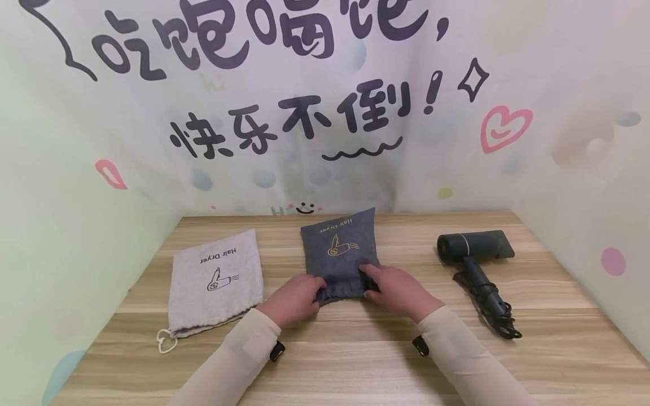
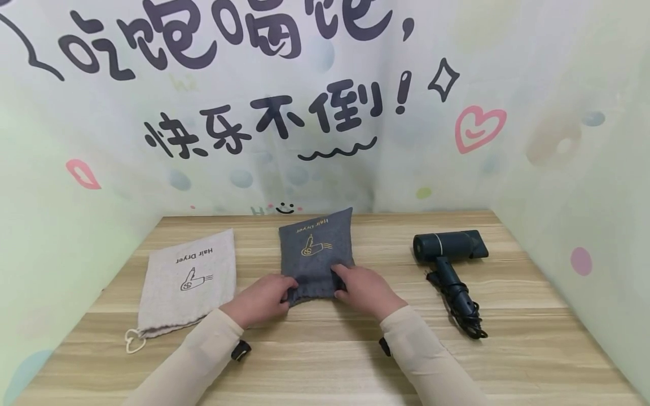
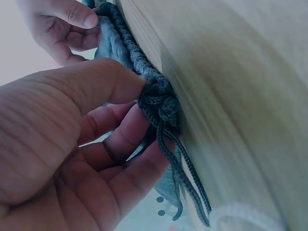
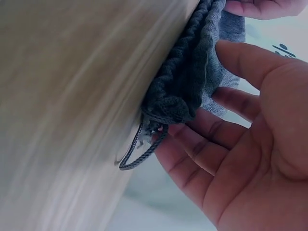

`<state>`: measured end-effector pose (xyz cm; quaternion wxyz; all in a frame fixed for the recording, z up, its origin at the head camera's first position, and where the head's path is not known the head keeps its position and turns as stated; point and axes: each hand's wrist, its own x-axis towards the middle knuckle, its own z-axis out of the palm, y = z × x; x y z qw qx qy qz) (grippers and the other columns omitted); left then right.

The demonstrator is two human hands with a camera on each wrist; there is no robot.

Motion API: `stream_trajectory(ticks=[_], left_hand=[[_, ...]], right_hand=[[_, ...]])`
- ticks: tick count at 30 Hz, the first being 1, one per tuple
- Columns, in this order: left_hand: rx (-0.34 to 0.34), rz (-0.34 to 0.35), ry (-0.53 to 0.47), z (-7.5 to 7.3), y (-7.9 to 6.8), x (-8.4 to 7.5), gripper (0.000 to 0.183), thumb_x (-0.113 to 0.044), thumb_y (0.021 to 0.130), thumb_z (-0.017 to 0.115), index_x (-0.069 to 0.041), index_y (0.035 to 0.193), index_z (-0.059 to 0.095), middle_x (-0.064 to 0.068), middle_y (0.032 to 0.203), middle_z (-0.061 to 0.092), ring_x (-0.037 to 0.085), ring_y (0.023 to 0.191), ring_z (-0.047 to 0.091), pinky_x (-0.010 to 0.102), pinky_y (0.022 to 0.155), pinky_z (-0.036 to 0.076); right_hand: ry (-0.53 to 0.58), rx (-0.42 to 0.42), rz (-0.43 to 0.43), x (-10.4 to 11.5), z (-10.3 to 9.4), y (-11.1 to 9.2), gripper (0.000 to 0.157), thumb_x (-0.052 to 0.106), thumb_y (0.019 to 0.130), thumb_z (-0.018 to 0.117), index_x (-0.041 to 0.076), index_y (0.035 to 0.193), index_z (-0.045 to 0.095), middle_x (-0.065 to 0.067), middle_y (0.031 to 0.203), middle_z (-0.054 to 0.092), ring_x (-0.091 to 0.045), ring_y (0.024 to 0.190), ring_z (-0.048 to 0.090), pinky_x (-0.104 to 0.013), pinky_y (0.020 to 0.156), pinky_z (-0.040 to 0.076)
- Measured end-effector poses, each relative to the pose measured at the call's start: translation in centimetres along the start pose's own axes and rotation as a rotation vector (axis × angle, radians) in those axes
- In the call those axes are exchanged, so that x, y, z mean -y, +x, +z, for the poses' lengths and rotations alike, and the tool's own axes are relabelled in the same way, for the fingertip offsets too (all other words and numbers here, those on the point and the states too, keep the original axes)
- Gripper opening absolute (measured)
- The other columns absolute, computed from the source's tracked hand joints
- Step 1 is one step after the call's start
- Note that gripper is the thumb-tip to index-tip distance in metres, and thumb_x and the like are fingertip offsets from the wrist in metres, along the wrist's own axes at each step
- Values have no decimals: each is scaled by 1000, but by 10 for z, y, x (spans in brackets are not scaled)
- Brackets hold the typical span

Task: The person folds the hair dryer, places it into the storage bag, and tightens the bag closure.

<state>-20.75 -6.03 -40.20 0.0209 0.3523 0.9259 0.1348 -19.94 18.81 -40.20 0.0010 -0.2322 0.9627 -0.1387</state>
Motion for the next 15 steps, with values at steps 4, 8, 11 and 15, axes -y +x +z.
stream_trajectory(ticks=[4, 8, 11, 15], left_hand=[[6, -12, -1, 1, 1, 1, 29, -1, 83, 69, 4, 111, 66, 17, 98, 68, 30, 93, 65, 42, 84, 52], [10, -16, -17, 1, 0, 2, 29, -2, 83, 68, 3, 112, 66, 17, 99, 68, 29, 94, 65, 41, 84, 52], [7, -10, -27, 2, -2, 5, 26, -5, 85, 67, 0, 110, 67, 12, 99, 67, 26, 93, 64, 39, 83, 52], [0, -23, -40, -1, -8, 8, 13, -14, 85, 69, -8, 96, 66, 1, 90, 60, 17, 82, 57, 34, 75, 50]], right_hand=[[4, 15, 4, 1, -1, 0, 57, 21, 90, 74, 2, 139, 54, -21, 119, 66, -33, 103, 66, -47, 89, 51], [23, 24, 3, 2, -4, -1, 57, 21, 90, 74, 3, 140, 53, -22, 122, 65, -34, 105, 65, -47, 89, 51], [46, 29, 4, 0, -7, -2, 56, 21, 91, 73, 2, 140, 53, -21, 126, 62, -35, 112, 63, -48, 94, 49], [58, -7, 1, -9, -12, -4, 42, 18, 91, 71, 3, 128, 61, -17, 119, 65, -32, 107, 63, -47, 91, 50]])
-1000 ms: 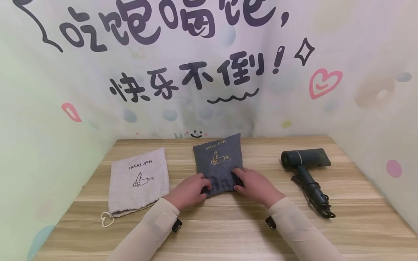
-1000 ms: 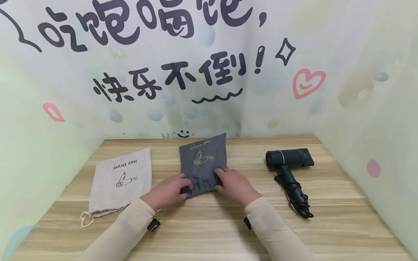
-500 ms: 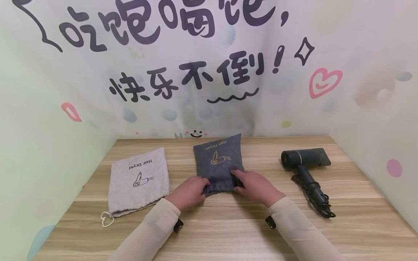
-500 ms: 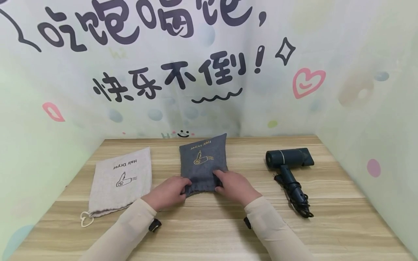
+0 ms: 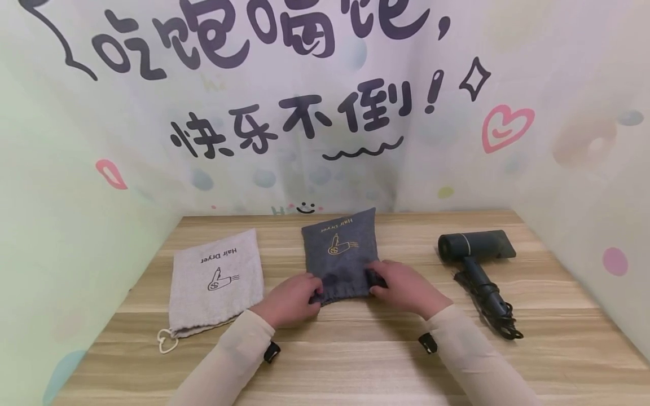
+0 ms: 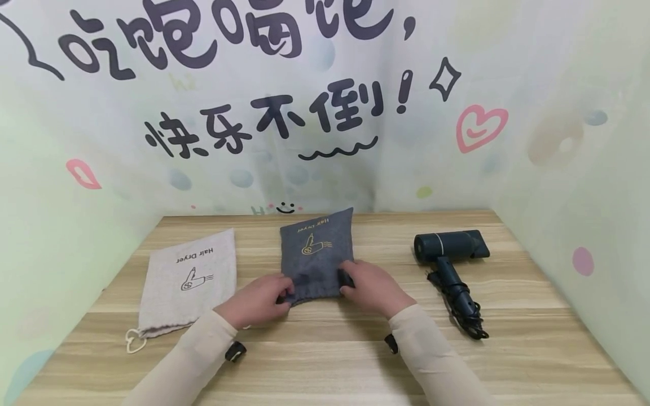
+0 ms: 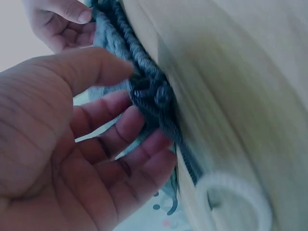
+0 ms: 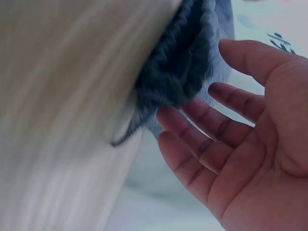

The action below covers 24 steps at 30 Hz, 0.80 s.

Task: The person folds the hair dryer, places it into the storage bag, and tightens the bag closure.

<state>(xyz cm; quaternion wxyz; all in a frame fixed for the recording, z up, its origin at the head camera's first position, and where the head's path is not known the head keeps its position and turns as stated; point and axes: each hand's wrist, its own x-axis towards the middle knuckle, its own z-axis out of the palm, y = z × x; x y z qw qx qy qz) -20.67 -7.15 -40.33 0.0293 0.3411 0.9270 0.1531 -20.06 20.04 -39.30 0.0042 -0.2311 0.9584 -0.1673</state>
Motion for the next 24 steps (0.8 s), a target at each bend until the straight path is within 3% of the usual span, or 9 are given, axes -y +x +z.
stream_trajectory(ticks=[3, 6, 9, 17, 24], left_hand=[[-8, -17, -20, -5, -5, 2, 15, -18, 82, 73, -12, 85, 59, -3, 82, 50, 14, 73, 49, 32, 68, 45], [-2, -21, -24, -8, -9, 5, 20, -16, 78, 75, -12, 80, 56, -4, 77, 47, 14, 70, 46, 31, 64, 41], [16, -13, -21, -6, -11, 10, 18, -11, 77, 74, -13, 78, 56, -5, 71, 47, 13, 66, 45, 30, 62, 40], [29, 10, -7, -2, -14, 14, 16, -5, 82, 70, -13, 76, 58, -7, 66, 49, 10, 60, 45, 28, 58, 41], [27, 19, -15, -6, -17, 12, 32, 0, 82, 62, -17, 59, 48, -8, 56, 33, 8, 53, 33, 26, 51, 31]], right_hand=[[-8, -45, -13, -9, -4, -2, 21, 12, 89, 69, 5, 109, 65, -9, 100, 66, -24, 87, 63, -43, 77, 52], [-3, -62, -40, -19, -7, -5, 8, 6, 86, 67, 9, 92, 62, -1, 82, 59, -16, 71, 53, -36, 66, 47], [0, -50, -62, -24, -8, -9, 10, 3, 83, 67, 10, 85, 60, 3, 74, 53, -12, 65, 46, -32, 61, 41], [12, 19, -42, -28, -6, -16, 16, 2, 82, 74, 12, 86, 61, 5, 76, 57, -10, 67, 49, -33, 63, 45], [10, 48, -77, -31, -4, -18, 22, -5, 82, 68, 13, 74, 58, 8, 67, 49, -10, 62, 43, -30, 59, 40]])
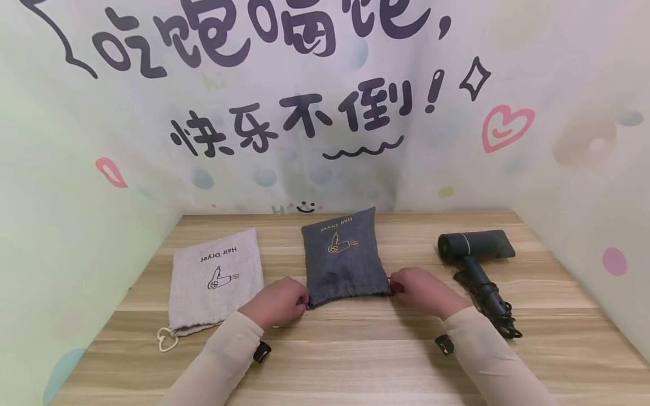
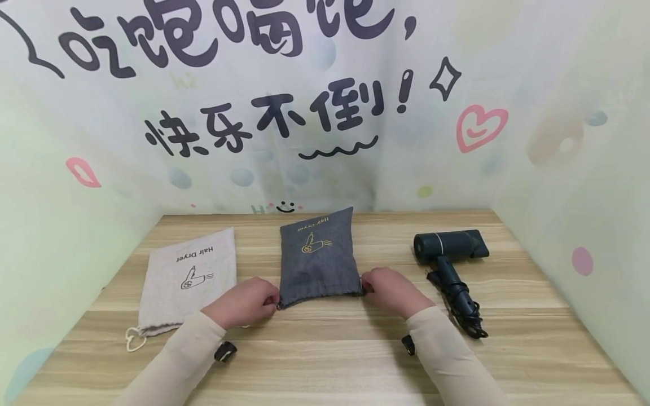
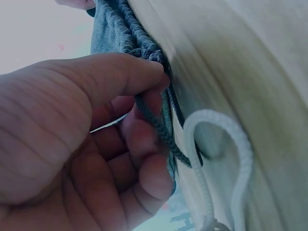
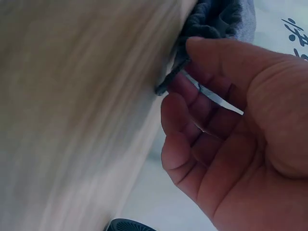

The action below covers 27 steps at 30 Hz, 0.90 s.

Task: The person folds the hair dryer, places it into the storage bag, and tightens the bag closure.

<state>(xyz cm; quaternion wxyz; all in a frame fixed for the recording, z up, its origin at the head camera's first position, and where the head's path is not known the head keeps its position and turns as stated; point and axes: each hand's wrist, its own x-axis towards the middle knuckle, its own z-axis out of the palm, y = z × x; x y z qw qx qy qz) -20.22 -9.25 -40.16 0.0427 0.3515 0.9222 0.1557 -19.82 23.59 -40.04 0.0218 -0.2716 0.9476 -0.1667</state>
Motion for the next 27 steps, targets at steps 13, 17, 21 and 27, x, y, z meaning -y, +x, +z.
stream_trajectory(ticks=[13, 17, 21, 27], left_hand=[[0, -10, -106, -3, -5, 8, 16, -7, 89, 65, -17, 77, 62, -11, 66, 53, 5, 58, 47, 26, 58, 44], [9, -23, -137, -6, -10, 9, 14, -10, 91, 65, -17, 79, 63, -12, 67, 54, 4, 58, 48, 27, 59, 45], [2, -44, -147, -11, -15, 10, 14, -12, 92, 64, -18, 80, 63, -11, 64, 53, 4, 54, 48, 28, 58, 44], [-26, -66, -121, -16, -20, 14, 19, -11, 92, 64, -20, 76, 60, -12, 63, 50, 5, 57, 46, 27, 58, 42]], right_hand=[[39, -29, 14, -2, -1, -4, 20, -1, 84, 62, 16, 77, 53, 8, 67, 48, -9, 62, 43, -29, 58, 38], [68, -26, 32, -2, -4, -6, 16, 0, 85, 62, 15, 83, 56, 7, 70, 50, -9, 62, 44, -30, 59, 39], [57, -24, 56, -5, -9, -8, 10, 2, 89, 60, 12, 88, 60, 5, 73, 55, -9, 63, 46, -30, 59, 41], [33, -43, 160, -14, -19, -14, 7, 6, 93, 63, 6, 99, 64, 2, 78, 61, -11, 64, 51, -32, 59, 45]])
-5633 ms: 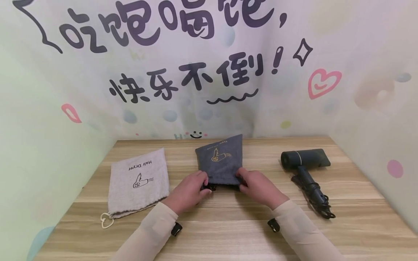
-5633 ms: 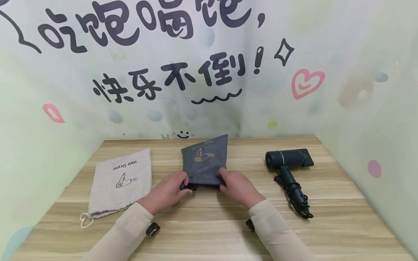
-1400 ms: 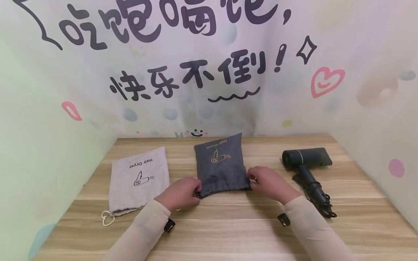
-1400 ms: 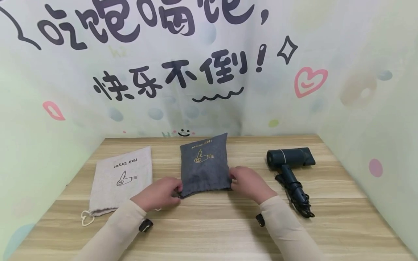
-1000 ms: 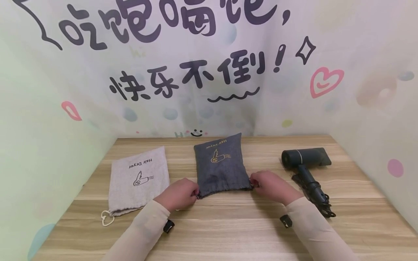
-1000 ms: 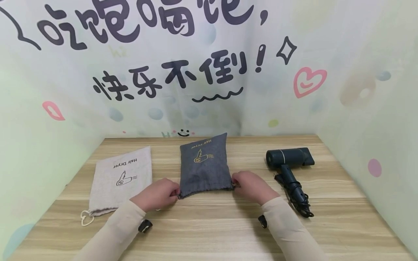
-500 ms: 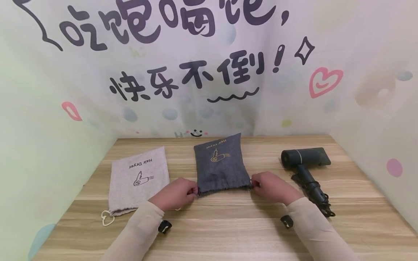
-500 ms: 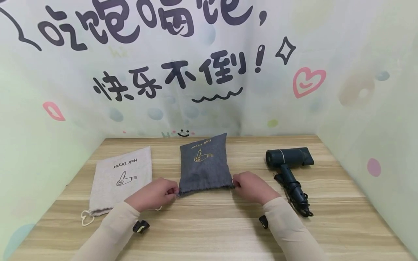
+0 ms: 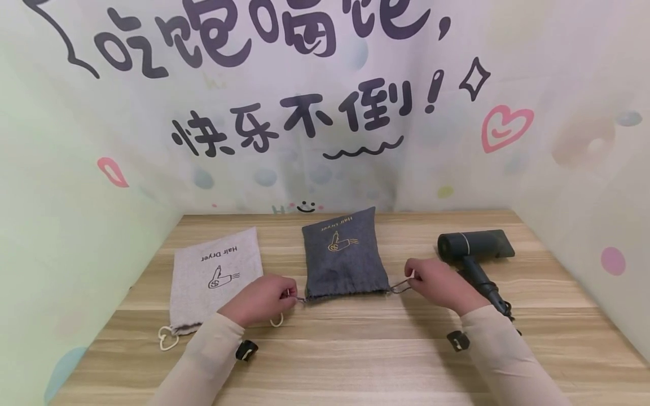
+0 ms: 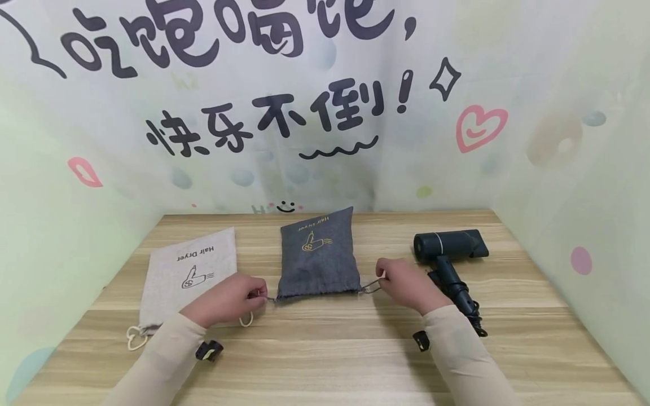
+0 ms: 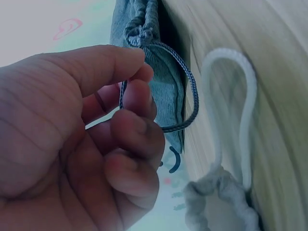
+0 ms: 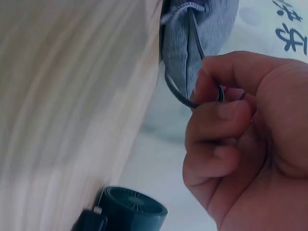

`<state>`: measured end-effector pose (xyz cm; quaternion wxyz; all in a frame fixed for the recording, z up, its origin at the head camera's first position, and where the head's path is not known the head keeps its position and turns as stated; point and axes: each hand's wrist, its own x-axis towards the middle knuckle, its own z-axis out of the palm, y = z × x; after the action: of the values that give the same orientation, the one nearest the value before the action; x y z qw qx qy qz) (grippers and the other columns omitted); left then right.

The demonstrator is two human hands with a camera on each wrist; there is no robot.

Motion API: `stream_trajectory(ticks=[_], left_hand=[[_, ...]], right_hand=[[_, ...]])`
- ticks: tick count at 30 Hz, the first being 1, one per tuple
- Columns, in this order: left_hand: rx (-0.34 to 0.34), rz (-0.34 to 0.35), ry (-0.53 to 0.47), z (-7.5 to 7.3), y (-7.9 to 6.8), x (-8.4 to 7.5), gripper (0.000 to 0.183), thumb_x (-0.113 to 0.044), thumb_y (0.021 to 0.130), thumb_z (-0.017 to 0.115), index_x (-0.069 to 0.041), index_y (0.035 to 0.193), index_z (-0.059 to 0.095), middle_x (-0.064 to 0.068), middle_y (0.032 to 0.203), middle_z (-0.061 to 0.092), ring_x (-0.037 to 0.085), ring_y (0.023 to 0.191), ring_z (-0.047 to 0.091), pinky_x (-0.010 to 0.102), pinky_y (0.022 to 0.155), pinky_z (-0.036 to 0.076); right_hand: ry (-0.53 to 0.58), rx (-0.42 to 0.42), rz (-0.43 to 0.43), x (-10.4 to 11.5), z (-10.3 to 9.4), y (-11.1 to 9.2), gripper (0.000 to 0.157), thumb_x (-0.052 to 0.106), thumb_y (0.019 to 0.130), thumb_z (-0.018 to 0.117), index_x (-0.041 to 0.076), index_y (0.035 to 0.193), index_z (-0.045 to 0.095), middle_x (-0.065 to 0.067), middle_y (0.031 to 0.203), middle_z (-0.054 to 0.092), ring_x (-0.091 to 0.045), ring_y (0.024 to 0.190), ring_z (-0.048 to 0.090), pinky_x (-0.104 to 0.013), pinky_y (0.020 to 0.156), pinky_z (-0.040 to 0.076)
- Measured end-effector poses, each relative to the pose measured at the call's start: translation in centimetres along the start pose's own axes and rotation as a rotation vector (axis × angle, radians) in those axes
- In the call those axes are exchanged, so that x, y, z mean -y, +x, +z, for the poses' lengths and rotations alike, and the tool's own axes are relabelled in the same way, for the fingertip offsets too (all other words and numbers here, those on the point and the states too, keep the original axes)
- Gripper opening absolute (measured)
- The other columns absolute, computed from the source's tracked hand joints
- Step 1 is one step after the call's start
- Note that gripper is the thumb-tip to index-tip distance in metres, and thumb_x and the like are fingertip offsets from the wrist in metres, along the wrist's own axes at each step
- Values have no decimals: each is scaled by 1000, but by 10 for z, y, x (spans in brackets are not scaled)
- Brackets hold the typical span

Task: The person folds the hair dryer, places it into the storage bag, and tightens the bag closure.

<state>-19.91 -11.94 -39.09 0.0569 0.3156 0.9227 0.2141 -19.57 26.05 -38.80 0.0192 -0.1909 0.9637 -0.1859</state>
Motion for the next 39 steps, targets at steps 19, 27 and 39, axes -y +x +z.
stream_trajectory(ticks=[19, 27, 39], left_hand=[[12, -9, 10, 4, 3, -5, 12, -12, 87, 70, -15, 79, 61, -9, 64, 51, 7, 59, 46, 28, 60, 43], [34, 17, 64, 21, 17, -11, 15, -10, 85, 69, -14, 75, 60, -8, 63, 51, 9, 58, 47, 29, 57, 42], [56, 3, 69, 15, 16, -13, 19, -5, 85, 64, -15, 70, 60, -8, 61, 50, 8, 53, 44, 27, 53, 39]], right_hand=[[-43, -50, -39, 9, 21, 4, 15, 11, 81, 75, 13, 82, 60, 4, 75, 56, -12, 67, 49, -34, 64, 45], [-77, -58, -123, 20, 29, 13, 28, 1, 80, 71, 15, 70, 50, 4, 65, 42, -13, 61, 38, -30, 57, 34], [29, -67, -78, 21, 17, 11, 17, -2, 84, 62, 14, 80, 58, 5, 75, 56, -13, 67, 48, -33, 63, 43]])
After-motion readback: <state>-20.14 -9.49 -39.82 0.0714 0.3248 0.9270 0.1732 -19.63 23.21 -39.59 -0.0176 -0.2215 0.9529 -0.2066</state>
